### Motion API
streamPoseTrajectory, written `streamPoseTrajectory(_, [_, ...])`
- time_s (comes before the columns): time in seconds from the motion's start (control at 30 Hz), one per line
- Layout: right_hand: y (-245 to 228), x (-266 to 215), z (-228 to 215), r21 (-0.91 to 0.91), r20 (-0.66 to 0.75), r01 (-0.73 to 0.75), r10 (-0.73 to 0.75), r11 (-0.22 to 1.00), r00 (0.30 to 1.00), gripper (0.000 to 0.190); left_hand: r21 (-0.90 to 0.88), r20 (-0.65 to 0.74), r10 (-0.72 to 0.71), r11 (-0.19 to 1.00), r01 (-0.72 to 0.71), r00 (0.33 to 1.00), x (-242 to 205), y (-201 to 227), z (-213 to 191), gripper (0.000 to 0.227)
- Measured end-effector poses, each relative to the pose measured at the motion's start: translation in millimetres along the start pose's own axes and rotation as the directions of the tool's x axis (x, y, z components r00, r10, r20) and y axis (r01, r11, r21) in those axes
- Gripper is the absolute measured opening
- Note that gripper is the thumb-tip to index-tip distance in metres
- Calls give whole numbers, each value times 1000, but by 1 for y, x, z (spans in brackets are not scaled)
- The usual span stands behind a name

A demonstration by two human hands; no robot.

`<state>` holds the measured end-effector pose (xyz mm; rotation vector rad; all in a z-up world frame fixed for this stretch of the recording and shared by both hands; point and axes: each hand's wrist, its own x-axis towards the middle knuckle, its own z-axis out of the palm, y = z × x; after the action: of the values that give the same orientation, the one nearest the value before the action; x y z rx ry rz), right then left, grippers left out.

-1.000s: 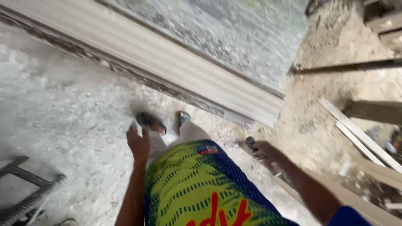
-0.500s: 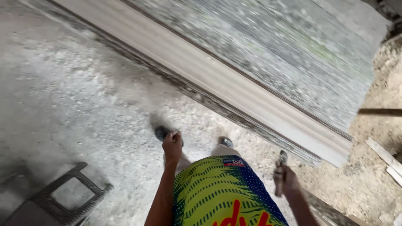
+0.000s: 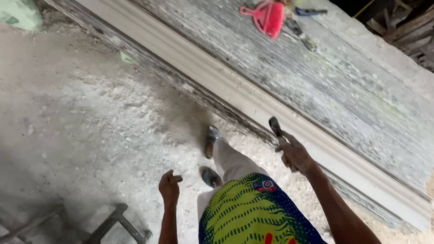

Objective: The recorder uses a scraper tool to shape the profile of a plaster architectural molding and then cleans off debris with a small broom.

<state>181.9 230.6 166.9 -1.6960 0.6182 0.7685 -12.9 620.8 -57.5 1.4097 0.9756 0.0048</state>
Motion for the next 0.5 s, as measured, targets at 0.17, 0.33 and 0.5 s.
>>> streamPoseTrajectory(0.17, [-105,111,59,-396,-50,290,-336,871,940,45,267,-166,-8,962,53,986,50,34,-16,43])
streamPoseTrajectory(0.33, [-188,312,83,-726,-73,505,-782,467,619,18,157,-233,-203,957,243,951,107,99,-43,38])
streamPoseTrajectory(0.5, [-293,456,122,-798,-116,487,-884,354,452,28,327,-244,-313,865,382,918,215,152,-95,59])
